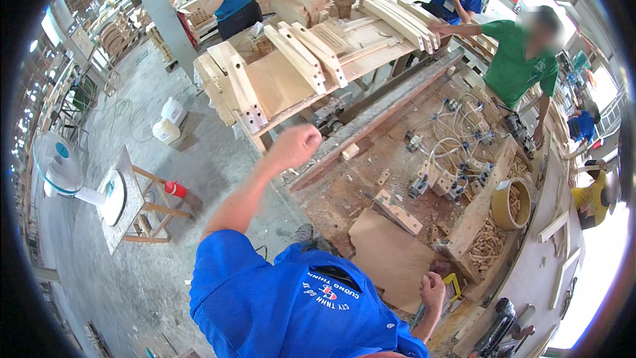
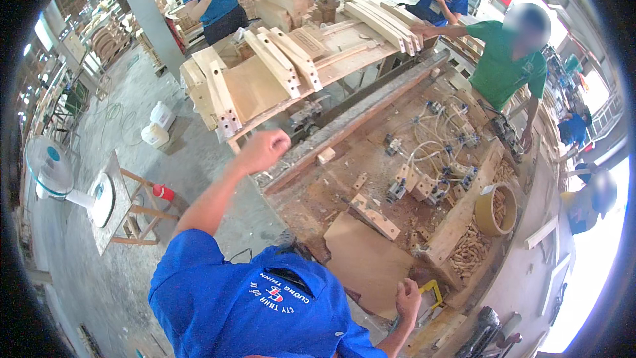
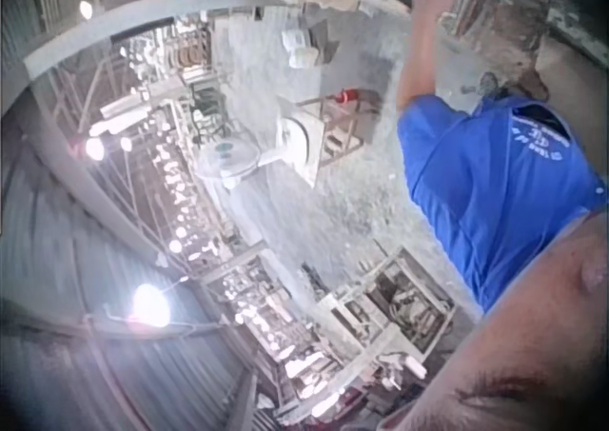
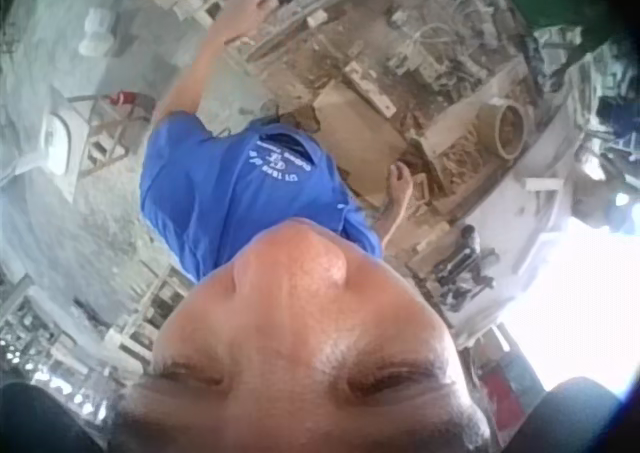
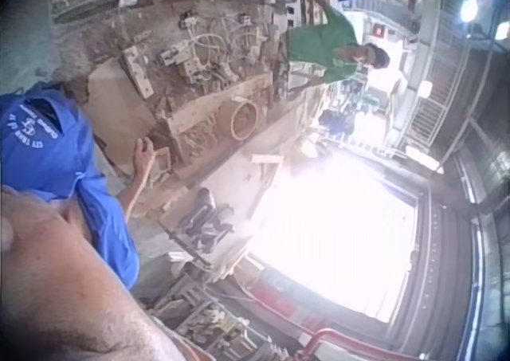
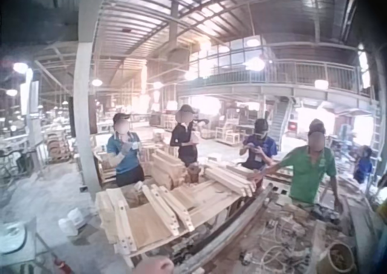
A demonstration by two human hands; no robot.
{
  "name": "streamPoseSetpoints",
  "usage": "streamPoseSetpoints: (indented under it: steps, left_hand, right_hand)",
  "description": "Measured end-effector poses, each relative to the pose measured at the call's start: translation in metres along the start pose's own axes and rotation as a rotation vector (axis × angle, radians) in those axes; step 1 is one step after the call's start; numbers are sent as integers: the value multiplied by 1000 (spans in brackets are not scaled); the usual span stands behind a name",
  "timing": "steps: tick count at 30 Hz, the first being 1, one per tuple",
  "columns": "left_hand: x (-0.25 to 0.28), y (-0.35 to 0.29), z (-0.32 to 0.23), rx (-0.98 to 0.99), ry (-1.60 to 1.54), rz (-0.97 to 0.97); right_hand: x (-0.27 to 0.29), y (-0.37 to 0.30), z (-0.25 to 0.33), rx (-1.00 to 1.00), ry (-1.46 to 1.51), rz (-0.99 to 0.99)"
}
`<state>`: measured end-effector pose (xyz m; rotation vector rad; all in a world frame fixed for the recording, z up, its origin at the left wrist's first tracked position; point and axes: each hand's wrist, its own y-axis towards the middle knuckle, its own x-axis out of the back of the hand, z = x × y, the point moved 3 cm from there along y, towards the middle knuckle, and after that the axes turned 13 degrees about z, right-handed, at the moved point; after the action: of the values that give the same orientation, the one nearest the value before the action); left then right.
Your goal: The person assembles wooden furniture components at a workbench. They insert wooden dowels into pre-drilled holes, align the pieces, and use a hammer and nail gun to secure the joints. The person repeatedly picks up parts, assembles them, and places the finished units aside.
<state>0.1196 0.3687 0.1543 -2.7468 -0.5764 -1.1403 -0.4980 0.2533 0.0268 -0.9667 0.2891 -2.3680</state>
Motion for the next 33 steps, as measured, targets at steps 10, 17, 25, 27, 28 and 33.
streamPoseSetpoints:
  steps: [10,17,25,27,28,33]
  left_hand:
    - [193,4,119,303,955,-31]
    - [179,38,150,-19,1192,201]
    - [166,40,80,-257,1064,515]
    - [130,32,36,-388,948,467]
    - [107,33,5,-429,867,470]
    - [-19,-11,-112,-633,602,556]
  right_hand:
    - [-74,-33,79,-112,-203,2]
    - [-109,-53,78,-203,-260,15]
    - [-117,-55,65,-257,-276,-6]
    - [-110,-56,57,-300,-259,-8]
    - [-105,-57,47,-304,-281,-30]
    - [-75,-38,44,-346,-270,-6]
